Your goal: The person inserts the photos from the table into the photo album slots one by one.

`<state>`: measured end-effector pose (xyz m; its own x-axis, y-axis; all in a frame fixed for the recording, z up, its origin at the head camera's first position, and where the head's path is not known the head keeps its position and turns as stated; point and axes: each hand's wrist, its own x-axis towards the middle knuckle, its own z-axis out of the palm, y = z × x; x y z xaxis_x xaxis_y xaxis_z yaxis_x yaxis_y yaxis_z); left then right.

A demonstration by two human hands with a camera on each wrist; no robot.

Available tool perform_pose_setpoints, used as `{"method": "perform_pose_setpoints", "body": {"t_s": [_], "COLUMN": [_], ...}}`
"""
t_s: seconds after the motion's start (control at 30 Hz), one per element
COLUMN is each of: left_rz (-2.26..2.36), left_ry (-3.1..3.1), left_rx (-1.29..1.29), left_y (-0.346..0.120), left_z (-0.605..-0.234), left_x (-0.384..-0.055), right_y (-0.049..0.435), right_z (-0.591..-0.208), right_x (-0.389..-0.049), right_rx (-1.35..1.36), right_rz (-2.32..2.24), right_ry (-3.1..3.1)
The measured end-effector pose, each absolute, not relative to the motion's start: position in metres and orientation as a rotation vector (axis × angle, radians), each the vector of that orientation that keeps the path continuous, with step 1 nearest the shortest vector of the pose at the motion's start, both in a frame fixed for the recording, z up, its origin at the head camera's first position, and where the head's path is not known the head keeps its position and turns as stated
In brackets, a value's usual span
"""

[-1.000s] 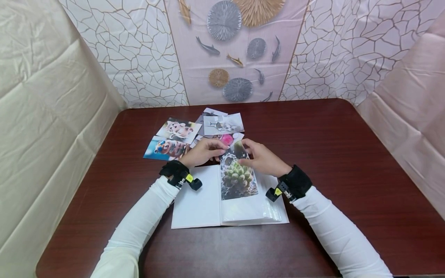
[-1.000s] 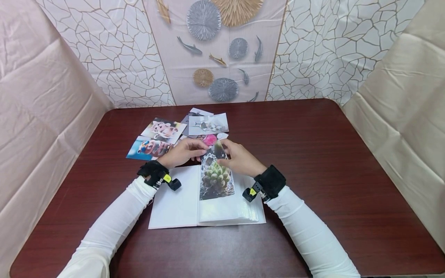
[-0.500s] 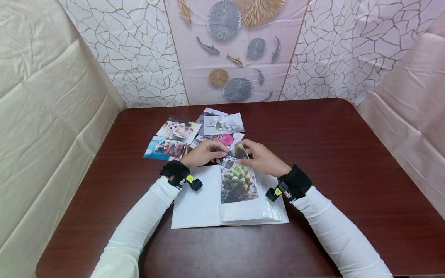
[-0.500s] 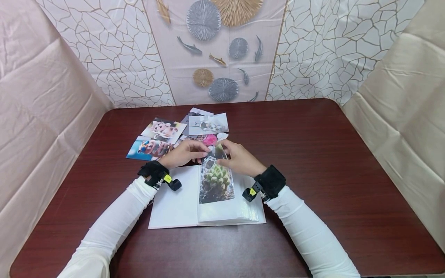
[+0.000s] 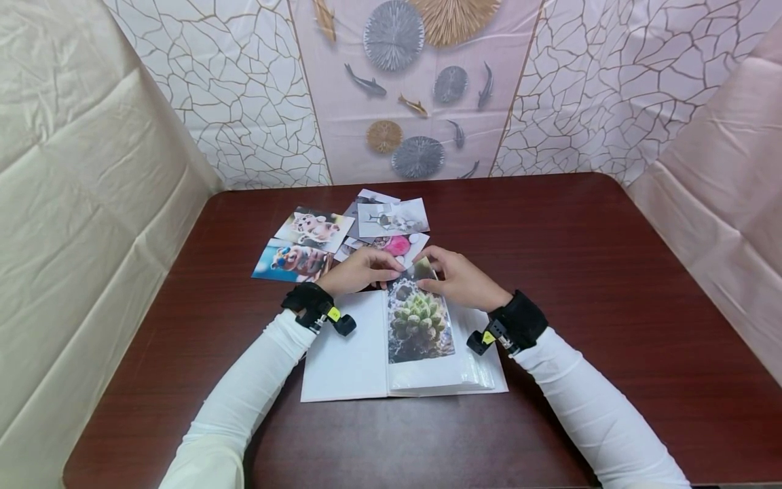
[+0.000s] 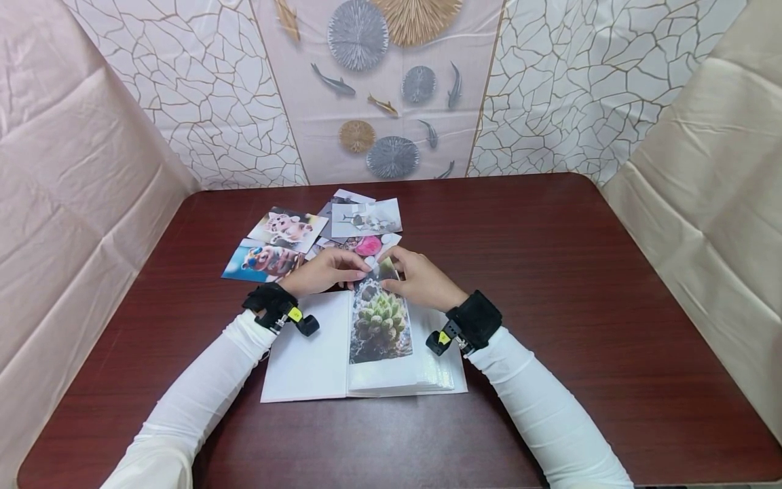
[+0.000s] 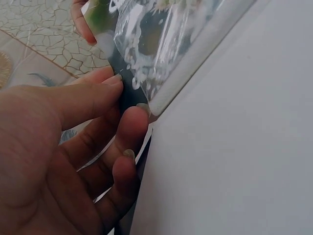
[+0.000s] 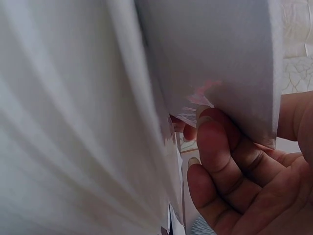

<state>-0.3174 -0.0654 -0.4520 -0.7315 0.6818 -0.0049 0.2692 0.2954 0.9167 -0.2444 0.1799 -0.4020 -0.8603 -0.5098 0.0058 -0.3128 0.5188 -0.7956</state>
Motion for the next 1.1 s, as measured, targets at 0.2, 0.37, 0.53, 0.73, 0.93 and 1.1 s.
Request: {"method": "perform_pose_setpoints", "body": {"t_s": [0.2,0.37,0.53,0.73,0.93,1.1], "left_rz": [1.404,1.401,1.409,1.397,1.367,1.347], "left_ry": [2.154,2.142,2.133,2.140,2.124,2.112], "left_rx": [0.847,0.839,0.849,0.904,0.945,0.956], "left_y": [-0.0663,-0.0664,-0.0663,-0.0648,-0.0632,-0.0627], "left_z": [-0.4512,-0.4502,-0.4515,-0.4491,-0.4457,-0.4429], "left_x": [-0.3169,-0.3158,-0.3167,-0.3160,-0.3122,-0.3094], "right_y": [0.1800,0.1802,0.1790,0.1774,0.1773,0.1778], "right_z": [-0.4007,-0.4017,-0.4007,-0.4002,-0.4017,-0.4030], "right_x": [-0.2422,-0.2431,-0.2422,-0.2423,-0.2424,-0.2428], "right_rx": [-0.724,-0.737,-0.729,-0.728,-0.753,-0.772], "right_rz": [-1.257,-1.245,-1.254,-1.260,-1.254,-1.263], "right_ry": [2.545,2.549,2.545,2.567,2.577,2.566]}}
